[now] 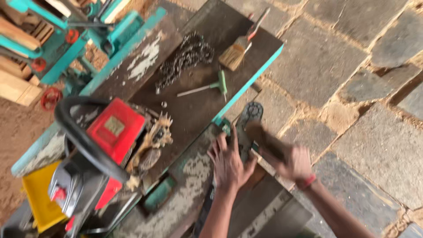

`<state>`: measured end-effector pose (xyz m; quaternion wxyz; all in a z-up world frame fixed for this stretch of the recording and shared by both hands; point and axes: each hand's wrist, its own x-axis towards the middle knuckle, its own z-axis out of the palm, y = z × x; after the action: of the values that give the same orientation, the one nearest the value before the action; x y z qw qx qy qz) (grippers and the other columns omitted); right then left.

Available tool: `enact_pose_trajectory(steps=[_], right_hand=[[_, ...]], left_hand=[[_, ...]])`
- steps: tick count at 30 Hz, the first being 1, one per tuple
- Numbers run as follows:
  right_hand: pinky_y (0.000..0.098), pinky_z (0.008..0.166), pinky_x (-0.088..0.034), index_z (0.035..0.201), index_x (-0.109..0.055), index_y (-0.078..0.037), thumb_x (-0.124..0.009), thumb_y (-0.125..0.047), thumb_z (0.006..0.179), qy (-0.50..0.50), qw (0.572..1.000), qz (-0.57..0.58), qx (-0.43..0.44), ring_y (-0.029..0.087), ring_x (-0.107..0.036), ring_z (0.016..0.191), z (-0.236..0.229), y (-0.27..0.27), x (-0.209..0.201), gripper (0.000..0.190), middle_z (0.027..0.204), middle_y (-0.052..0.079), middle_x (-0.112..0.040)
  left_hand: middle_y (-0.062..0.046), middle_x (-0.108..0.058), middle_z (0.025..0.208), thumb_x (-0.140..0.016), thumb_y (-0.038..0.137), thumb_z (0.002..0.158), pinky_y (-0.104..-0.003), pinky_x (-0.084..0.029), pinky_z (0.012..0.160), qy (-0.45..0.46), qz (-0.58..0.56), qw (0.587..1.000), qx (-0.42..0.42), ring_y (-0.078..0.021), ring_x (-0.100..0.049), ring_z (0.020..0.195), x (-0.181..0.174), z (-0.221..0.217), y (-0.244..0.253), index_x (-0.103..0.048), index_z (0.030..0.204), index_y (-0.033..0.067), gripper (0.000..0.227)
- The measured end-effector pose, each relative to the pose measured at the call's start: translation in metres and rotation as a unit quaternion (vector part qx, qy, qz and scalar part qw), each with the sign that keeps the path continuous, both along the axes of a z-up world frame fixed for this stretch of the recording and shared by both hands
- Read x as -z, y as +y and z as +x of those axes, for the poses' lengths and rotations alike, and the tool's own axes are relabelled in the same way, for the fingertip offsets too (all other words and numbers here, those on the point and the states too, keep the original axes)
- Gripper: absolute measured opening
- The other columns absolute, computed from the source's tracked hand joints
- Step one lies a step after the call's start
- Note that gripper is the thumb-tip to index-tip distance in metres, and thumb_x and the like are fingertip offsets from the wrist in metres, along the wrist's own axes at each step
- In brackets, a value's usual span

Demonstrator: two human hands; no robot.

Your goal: The person cleans and maintains a chainsaw guide bar by rubbing it with a block and wiping it with a cloth while it is resting on a workbench next to a chainsaw.

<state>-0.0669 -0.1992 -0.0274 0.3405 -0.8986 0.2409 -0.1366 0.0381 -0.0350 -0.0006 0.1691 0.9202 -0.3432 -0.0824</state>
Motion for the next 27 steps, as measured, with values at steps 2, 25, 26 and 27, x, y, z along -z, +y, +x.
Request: enact_pose_trajectory(steps=[2, 25, 26, 27], right_hand=[[0.041, 0.07, -0.062, 0.141, -0.063, -0.023, -0.069, -0.055, 0.079, 0.019, 1.0, 0.006, -0.006, 0.029, -0.078, 0.075, -0.004, 0.007, -0.002, 0.07, 0.104, 0.012, -0.08], [0.0394, 0.043, -0.046, 0.14, -0.069, -0.022, -0.062, -0.042, 0.101, -0.007, 0.998, 0.035, 0.054, 0.022, -0.056, 0.041, 0.035, -0.023, 0.04, 0.044, 0.079, 0.015, -0.073], [0.0416, 0.04, -0.047, 0.14, -0.067, -0.022, -0.062, -0.041, 0.1, -0.013, 0.994, 0.062, 0.091, 0.027, -0.057, 0.039, 0.054, -0.033, 0.04, 0.044, 0.091, 0.012, -0.08], [0.0404, 0.041, -0.049, 0.139, -0.067, -0.022, -0.06, -0.041, 0.101, 0.003, 0.994, 0.075, 0.084, 0.026, -0.058, 0.039, 0.053, -0.033, 0.036, 0.043, 0.093, 0.013, -0.08]], left_hand=[[-0.022, -0.037, 0.139, -0.075, 0.057, 0.074, -0.065, -0.03, 0.1, 0.004, 0.018, 1.0, 0.011, -0.0451, -0.039, 0.123, 0.002, 0.006, -0.002, -0.028, 0.158, 0.0096, 0.107], [-0.02, -0.042, 0.133, -0.06, 0.044, 0.081, -0.061, -0.035, 0.101, -0.009, -0.003, 1.0, 0.009, -0.0415, -0.044, 0.119, 0.018, 0.001, 0.008, -0.032, 0.16, 0.0067, 0.091], [-0.019, -0.041, 0.131, -0.059, 0.043, 0.081, -0.061, -0.035, 0.101, -0.002, 0.016, 1.0, 0.006, -0.041, -0.044, 0.119, 0.02, 0.008, 0.004, -0.032, 0.159, 0.0069, 0.091], [-0.019, -0.041, 0.13, -0.058, 0.042, 0.08, -0.061, -0.034, 0.102, 0.004, 0.036, 0.999, 0.003, -0.0405, -0.044, 0.119, 0.021, 0.012, 0.0, -0.032, 0.159, 0.0072, 0.09]])
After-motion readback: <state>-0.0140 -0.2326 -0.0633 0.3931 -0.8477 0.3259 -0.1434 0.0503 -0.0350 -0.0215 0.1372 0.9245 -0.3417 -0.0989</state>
